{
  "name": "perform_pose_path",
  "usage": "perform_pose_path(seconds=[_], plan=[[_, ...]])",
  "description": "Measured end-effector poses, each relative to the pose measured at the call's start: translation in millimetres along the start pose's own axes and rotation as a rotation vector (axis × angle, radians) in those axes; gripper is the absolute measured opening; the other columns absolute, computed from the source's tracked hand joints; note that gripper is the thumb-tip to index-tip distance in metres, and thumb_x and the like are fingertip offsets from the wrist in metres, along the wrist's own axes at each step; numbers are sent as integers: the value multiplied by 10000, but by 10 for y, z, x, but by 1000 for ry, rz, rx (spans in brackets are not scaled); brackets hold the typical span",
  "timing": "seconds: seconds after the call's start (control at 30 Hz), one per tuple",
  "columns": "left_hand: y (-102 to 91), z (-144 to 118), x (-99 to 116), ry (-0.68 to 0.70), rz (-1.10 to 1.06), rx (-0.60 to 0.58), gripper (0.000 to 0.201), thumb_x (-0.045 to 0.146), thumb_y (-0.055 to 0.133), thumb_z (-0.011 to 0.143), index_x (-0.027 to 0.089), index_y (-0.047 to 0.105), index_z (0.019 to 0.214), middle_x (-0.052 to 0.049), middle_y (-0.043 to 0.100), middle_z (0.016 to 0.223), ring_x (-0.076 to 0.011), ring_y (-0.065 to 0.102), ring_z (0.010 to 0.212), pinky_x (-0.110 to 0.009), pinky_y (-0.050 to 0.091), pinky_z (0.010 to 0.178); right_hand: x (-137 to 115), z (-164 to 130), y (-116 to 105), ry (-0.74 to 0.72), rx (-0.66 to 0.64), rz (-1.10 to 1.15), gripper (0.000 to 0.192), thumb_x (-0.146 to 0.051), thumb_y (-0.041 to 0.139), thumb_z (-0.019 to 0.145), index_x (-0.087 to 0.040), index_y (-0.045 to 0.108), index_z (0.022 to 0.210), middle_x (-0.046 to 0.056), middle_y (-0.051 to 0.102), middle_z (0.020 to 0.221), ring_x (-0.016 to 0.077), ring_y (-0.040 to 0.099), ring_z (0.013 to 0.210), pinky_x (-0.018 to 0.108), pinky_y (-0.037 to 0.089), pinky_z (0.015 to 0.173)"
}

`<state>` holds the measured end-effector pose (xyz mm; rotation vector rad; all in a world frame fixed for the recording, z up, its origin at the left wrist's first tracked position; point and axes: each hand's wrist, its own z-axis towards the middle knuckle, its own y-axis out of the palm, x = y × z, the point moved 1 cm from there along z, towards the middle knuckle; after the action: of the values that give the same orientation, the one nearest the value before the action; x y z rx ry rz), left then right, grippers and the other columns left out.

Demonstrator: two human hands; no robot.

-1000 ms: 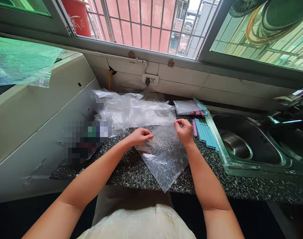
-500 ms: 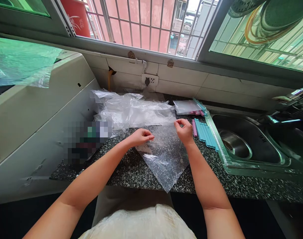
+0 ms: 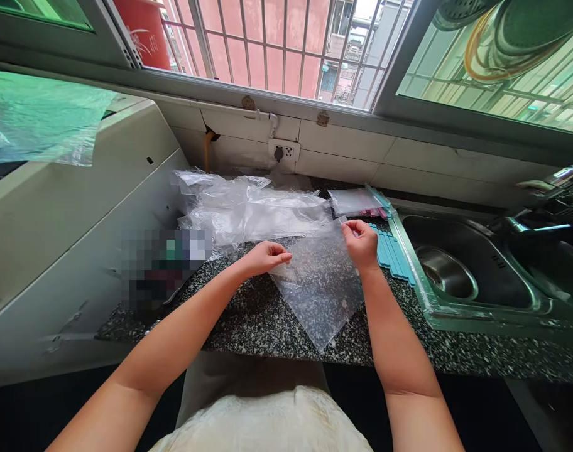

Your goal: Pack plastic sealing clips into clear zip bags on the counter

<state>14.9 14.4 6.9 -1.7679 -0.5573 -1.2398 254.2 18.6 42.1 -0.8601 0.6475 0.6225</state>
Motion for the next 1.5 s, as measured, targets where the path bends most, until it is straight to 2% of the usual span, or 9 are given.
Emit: perform_pose_path(seconds=[0.4,0.77,1.0,1.2,1.33,1.5], plan=[[-3,-9,31,29,-10,23,279,351,508,743,122,610,620,23,444,500,-77,319,486,-223,244,493,30,13,5,3,17,-13,188,-342,559,692,-167,624,669,26,609,646,162,537,638,292,425,614],[-9,-27,64,24,-8,17,268,343,512,739,123,608,621,26,442,501,-77,308,488,-225,244,493,78,23,31,19,10,-14,213,-366,557,679,-167,629,655,21,606,617,148,509,584,282,407,579],[-20,-36,80,7,-18,-1,259,329,507,739,120,606,623,35,402,492,-74,282,481,-232,225,489,96,21,46,49,-14,-5,211,-359,559,670,-160,630,666,25,599,616,143,492,573,283,408,567],[-53,-59,91,10,-5,-32,306,390,511,752,122,623,658,47,338,478,-70,251,462,-239,194,474,53,20,29,61,-23,43,204,-361,563,669,-164,615,658,6,585,585,120,479,516,262,411,523],[-91,-53,84,12,12,-1,329,412,509,763,128,633,653,59,275,455,-71,225,442,-248,174,470,86,62,-10,54,10,38,205,-364,561,666,-168,617,658,6,584,577,124,488,513,258,411,505],[-116,-29,67,9,12,43,301,355,495,777,123,631,643,51,320,454,-72,240,445,-246,186,477,149,110,-61,51,60,24,196,-354,571,663,-164,614,646,8,586,577,129,498,521,265,424,515]])
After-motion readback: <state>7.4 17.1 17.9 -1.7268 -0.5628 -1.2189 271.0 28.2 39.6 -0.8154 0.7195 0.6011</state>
